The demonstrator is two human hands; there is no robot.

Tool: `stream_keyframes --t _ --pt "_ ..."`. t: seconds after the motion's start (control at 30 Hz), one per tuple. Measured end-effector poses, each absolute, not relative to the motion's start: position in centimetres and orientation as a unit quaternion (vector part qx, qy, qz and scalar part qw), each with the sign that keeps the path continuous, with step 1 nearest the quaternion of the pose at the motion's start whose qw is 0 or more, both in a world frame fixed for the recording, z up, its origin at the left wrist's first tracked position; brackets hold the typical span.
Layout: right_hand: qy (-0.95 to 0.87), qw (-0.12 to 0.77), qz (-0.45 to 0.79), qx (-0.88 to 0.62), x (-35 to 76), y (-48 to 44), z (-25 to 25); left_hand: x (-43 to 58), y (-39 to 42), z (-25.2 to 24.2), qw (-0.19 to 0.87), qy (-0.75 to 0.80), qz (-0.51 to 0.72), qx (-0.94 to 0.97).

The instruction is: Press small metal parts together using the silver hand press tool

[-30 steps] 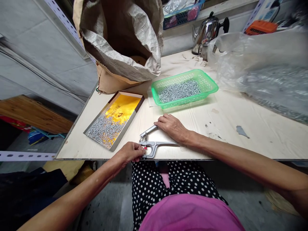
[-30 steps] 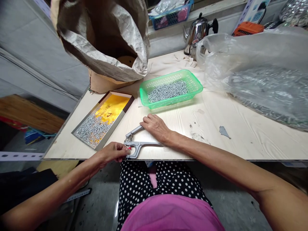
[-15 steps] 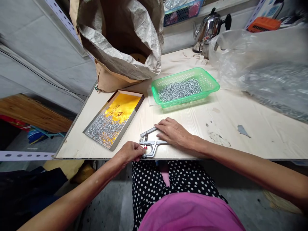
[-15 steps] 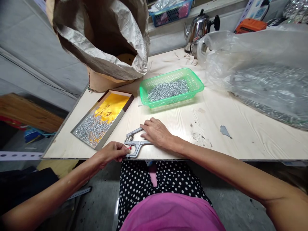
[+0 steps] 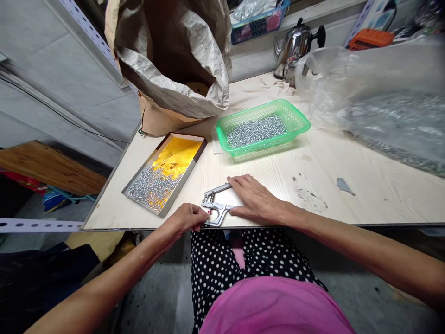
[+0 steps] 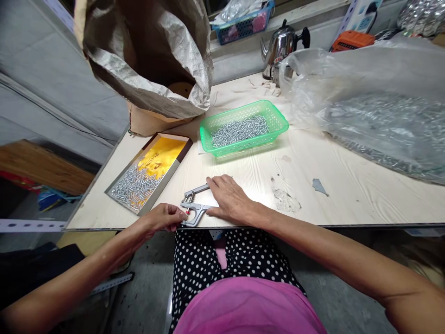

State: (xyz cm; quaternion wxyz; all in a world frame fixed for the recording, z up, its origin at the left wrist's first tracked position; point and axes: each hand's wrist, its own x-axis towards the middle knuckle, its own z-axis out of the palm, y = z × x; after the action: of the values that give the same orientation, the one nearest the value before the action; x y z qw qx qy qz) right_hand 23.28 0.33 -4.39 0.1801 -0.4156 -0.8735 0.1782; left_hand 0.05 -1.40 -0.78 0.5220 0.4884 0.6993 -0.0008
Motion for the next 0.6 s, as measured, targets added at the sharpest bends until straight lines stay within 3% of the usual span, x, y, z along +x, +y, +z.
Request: stream_keyframes --t 0.37,0.6 --pt "-0.853 0.139 0.150 -0.480 23.4 3.1 -4.8 -0.2 -1.5 -0.9 0.548 0.683 0.028 0.482" --pt "-0.892 0.116 0.144 -0.411 23.5 1.6 -3.8 -0.5 -1.5 -1.6 0.552 0.680 0.044 0.481"
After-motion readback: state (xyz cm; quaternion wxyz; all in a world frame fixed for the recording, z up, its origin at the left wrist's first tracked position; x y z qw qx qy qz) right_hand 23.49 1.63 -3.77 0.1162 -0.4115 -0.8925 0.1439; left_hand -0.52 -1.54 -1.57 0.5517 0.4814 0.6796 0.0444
